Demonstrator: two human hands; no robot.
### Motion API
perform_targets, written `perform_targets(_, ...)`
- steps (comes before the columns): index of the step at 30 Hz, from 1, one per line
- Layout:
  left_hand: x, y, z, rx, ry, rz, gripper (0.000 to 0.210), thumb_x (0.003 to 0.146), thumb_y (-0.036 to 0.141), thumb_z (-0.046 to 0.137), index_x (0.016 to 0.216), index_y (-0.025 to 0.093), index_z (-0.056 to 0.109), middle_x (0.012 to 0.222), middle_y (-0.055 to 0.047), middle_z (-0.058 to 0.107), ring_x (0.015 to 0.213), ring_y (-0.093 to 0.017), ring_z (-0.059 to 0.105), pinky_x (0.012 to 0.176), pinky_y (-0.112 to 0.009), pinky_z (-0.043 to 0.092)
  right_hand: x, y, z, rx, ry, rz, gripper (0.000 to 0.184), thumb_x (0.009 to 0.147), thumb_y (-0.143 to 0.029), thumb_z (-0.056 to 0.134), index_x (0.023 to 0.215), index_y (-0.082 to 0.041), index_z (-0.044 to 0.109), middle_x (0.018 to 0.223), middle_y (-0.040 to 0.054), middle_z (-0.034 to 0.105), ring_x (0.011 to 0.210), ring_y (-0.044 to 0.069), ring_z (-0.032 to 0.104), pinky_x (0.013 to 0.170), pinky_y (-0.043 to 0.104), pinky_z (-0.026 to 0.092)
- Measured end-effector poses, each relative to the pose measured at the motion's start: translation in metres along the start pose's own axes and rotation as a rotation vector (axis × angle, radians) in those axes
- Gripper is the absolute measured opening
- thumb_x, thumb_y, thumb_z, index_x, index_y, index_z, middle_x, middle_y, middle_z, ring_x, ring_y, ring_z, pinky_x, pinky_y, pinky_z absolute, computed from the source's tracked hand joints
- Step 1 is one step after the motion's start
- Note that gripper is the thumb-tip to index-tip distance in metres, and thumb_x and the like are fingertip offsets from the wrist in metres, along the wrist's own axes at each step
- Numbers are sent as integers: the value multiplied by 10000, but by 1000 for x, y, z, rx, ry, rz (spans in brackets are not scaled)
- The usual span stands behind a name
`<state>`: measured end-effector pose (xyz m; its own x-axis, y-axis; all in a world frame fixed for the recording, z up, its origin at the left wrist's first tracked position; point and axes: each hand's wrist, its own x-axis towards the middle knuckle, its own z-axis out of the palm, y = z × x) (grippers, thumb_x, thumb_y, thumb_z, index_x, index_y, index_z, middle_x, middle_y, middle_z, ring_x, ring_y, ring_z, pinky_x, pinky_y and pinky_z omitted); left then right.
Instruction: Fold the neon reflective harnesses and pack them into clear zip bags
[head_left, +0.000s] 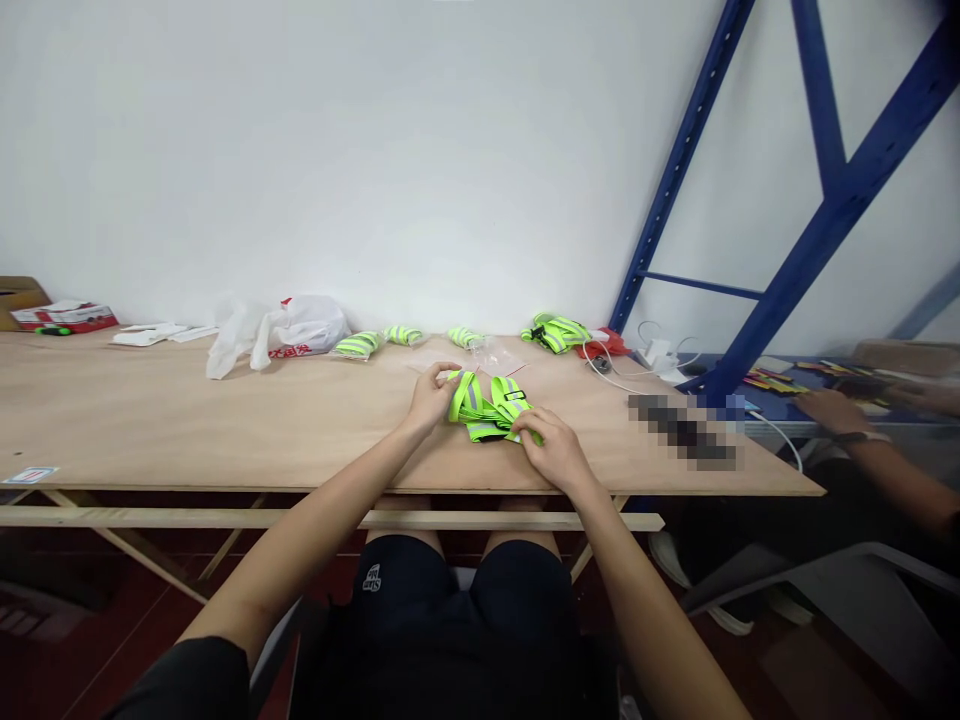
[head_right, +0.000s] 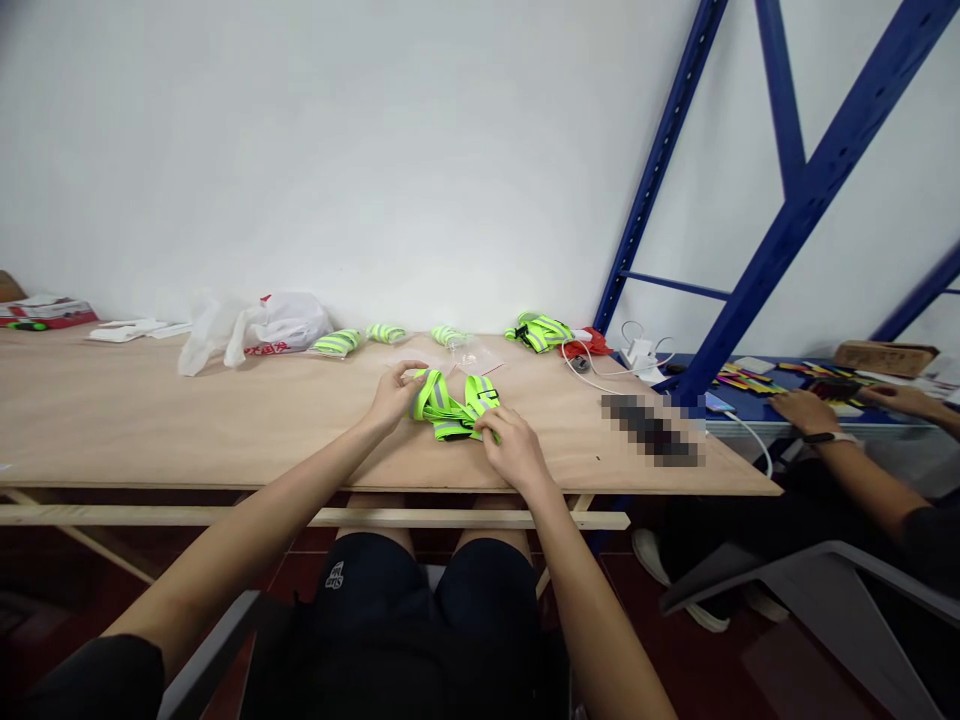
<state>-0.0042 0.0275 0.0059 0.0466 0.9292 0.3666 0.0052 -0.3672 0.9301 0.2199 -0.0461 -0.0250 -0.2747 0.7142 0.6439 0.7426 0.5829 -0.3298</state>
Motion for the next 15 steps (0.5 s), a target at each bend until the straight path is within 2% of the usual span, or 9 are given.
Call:
perform_targets(2,2,0,-4,22,-6,7,330,821,424,680,1021,175,594,514,74,502,441,-104,424,467,-214,313,1,-2,-2,-57,2,52,312,880,-126,447,889,-246,735,927,64,706,906,242,647,818,370,504)
perform_targets(4,5,2,-8,141,-22,81,263,867,388,636,1038,191,605,576,48,548,492,-123,470,511,-225,345,2,-6,-1,-141,-2,73,283,889,-151,475,908,-248,740,945,72,706,913,255,643,839,392,494)
perform_targets(8,16,8,-9,703,-106,302,180,941,237,500,1081,219,612,839,-48,671,752,-215,607,710,-296,447,1,-11,5,-208,-68,12,128,884,-293,616,901,-241,731,1272,131,627,1194,336,556,989,502,442)
perform_targets(11,17,10,-1,852,-171,368,222,894,140,501,1064,201,630,1098,-134,665,991,-285,600,857,-370,453,-1,-10,10,-180,-171,-22,134,894,-326,631,944,-243,724,1399,135,567,1290,338,513,1037,536,422)
perform_targets(13,9,9,6,906,-320,502,230,888,127,481,1023,195,655,1157,-145,643,1054,-288,583,902,-374,442,-1,-8,11,-179,-189,-12,199,918,-321,599,1056,-244,719,1392,137,585,1279,324,537,1047,535,429)
perform_targets(15,-2,6,10,981,-558,635,230,896,145,459,956,193,675,1056,-127,664,979,-263,606,868,-350,453,-1,-5,11,-177,-179,-1,295,935,-319,565,1184,-229,696,1393,144,592,1279,325,546,1062,534,431)
